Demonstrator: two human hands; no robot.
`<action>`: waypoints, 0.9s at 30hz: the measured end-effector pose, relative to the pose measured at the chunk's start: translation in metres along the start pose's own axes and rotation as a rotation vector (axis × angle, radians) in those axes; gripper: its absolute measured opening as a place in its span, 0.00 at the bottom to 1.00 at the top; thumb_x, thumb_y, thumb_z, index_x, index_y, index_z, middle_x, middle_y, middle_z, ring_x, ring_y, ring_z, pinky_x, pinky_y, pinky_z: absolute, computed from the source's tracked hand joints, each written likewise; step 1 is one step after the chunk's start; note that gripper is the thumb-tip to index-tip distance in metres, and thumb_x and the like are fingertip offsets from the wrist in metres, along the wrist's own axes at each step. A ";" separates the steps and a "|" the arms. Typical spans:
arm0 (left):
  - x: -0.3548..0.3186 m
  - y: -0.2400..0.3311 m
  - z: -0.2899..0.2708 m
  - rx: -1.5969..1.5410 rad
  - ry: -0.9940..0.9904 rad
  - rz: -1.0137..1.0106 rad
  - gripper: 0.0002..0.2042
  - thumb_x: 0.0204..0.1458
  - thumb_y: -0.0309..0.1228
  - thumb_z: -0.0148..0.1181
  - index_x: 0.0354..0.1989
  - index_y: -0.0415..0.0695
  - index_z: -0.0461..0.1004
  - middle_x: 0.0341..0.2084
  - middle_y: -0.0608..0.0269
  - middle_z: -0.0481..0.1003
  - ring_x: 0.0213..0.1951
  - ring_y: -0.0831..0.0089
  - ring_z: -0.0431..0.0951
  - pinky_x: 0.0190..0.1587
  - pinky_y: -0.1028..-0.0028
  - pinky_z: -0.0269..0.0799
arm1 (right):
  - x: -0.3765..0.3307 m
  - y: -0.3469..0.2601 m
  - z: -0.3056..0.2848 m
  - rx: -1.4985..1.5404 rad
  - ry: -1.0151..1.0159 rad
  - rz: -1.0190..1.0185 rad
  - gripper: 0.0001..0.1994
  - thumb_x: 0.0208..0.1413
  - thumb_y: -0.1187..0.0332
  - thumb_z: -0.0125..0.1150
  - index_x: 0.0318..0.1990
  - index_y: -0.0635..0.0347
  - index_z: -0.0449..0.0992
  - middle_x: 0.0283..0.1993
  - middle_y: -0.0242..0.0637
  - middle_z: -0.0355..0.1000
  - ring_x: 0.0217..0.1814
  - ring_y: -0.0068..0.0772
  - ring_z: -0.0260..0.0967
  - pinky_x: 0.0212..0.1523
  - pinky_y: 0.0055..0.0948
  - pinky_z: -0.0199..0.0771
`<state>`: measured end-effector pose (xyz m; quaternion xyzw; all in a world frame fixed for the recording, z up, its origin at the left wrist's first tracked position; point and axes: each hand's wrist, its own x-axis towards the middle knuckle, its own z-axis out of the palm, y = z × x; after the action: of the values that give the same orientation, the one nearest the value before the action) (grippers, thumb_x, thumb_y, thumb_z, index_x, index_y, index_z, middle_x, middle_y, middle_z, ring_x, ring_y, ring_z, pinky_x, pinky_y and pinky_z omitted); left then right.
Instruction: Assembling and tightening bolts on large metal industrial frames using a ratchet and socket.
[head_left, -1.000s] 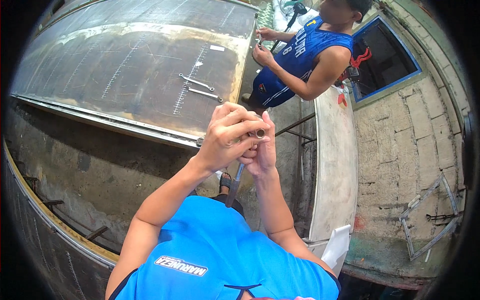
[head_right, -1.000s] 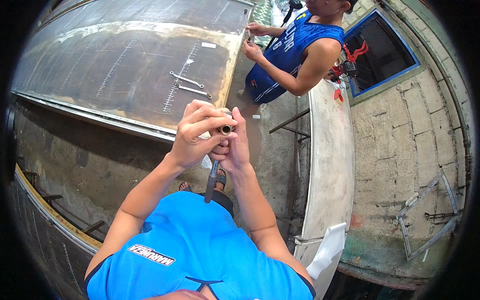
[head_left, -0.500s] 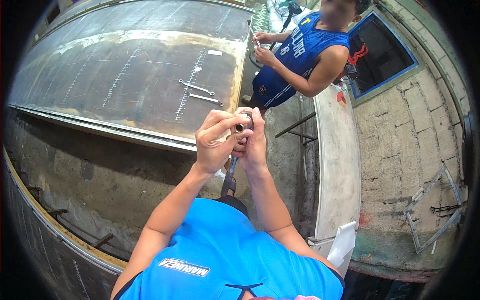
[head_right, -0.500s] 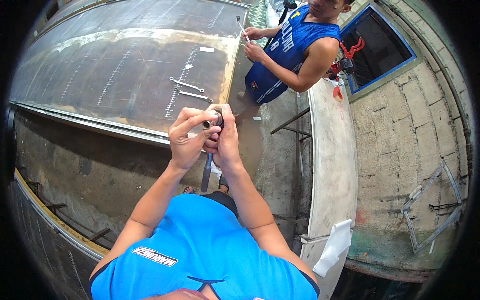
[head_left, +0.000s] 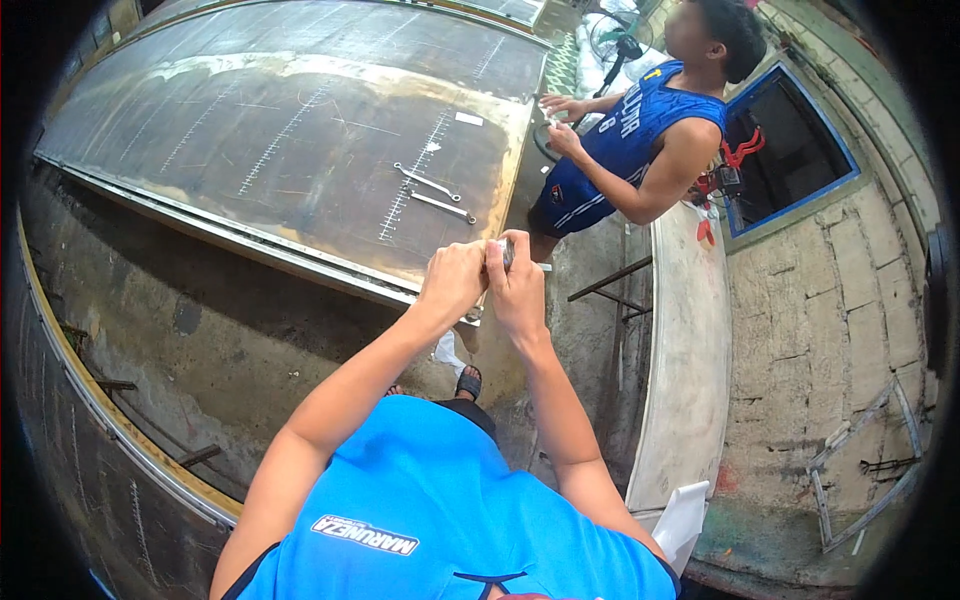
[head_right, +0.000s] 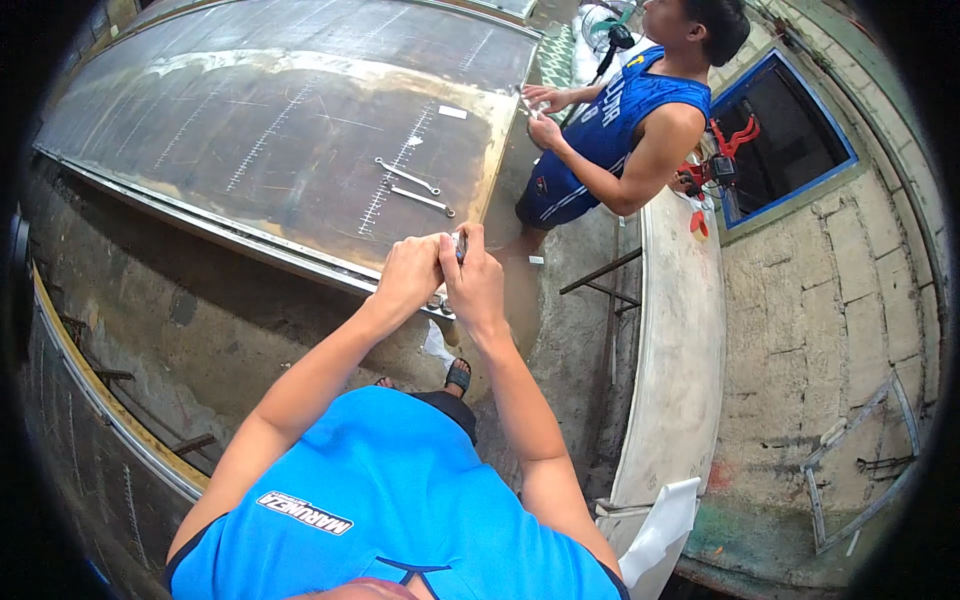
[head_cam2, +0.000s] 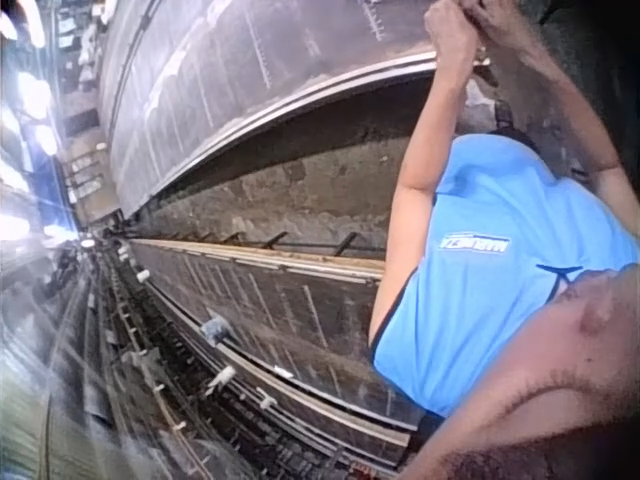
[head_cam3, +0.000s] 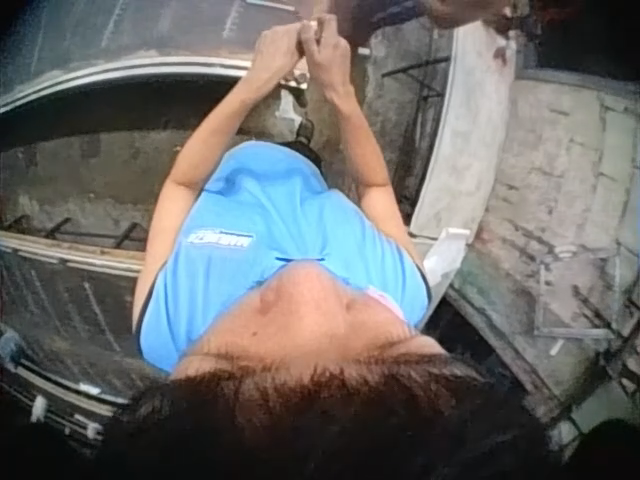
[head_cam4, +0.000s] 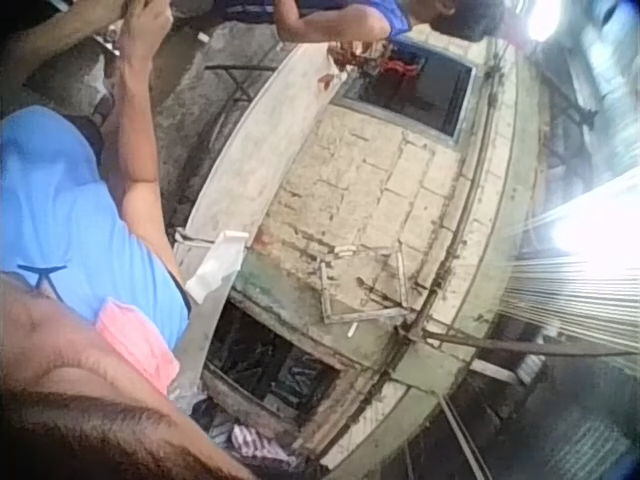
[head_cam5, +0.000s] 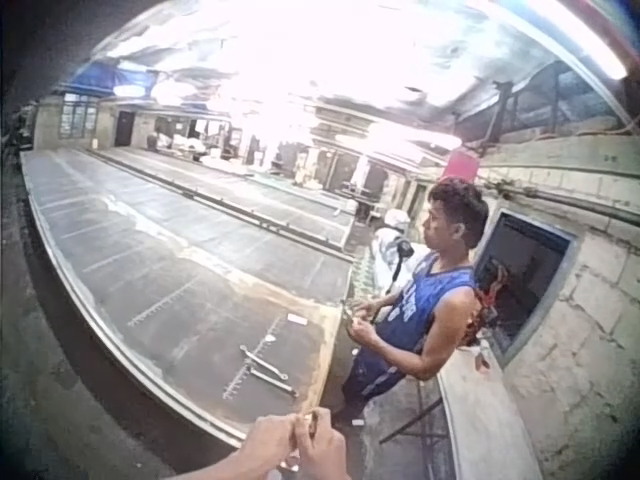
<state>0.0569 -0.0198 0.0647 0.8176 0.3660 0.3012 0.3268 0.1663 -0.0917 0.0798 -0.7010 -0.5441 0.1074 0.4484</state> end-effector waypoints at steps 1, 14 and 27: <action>0.001 -0.005 0.002 -0.001 -0.049 0.006 0.09 0.55 0.28 0.59 0.40 0.35 0.76 0.25 0.37 0.77 0.34 0.38 0.80 0.38 0.48 0.75 | -0.001 0.003 -0.002 -0.002 -0.007 -0.002 0.17 0.71 0.52 0.51 0.50 0.59 0.68 0.28 0.55 0.76 0.31 0.61 0.78 0.31 0.49 0.72; 0.005 0.009 0.026 -0.124 -0.125 -0.016 0.09 0.53 0.28 0.58 0.35 0.32 0.75 0.29 0.35 0.78 0.37 0.37 0.80 0.39 0.49 0.75 | 0.003 0.044 -0.016 -0.074 -0.068 -0.094 0.15 0.71 0.55 0.50 0.48 0.59 0.69 0.25 0.51 0.73 0.28 0.51 0.78 0.31 0.42 0.73; 0.008 -0.011 0.035 -0.060 -0.113 0.086 0.08 0.50 0.26 0.59 0.35 0.35 0.78 0.26 0.38 0.79 0.35 0.42 0.82 0.37 0.50 0.77 | 0.019 0.031 -0.020 0.155 -0.185 0.061 0.15 0.68 0.56 0.53 0.41 0.62 0.69 0.22 0.49 0.70 0.26 0.44 0.75 0.31 0.42 0.71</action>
<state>0.0825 -0.0188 0.0371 0.8381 0.3022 0.2794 0.3581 0.2066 -0.0859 0.0745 -0.6676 -0.5517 0.2270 0.4454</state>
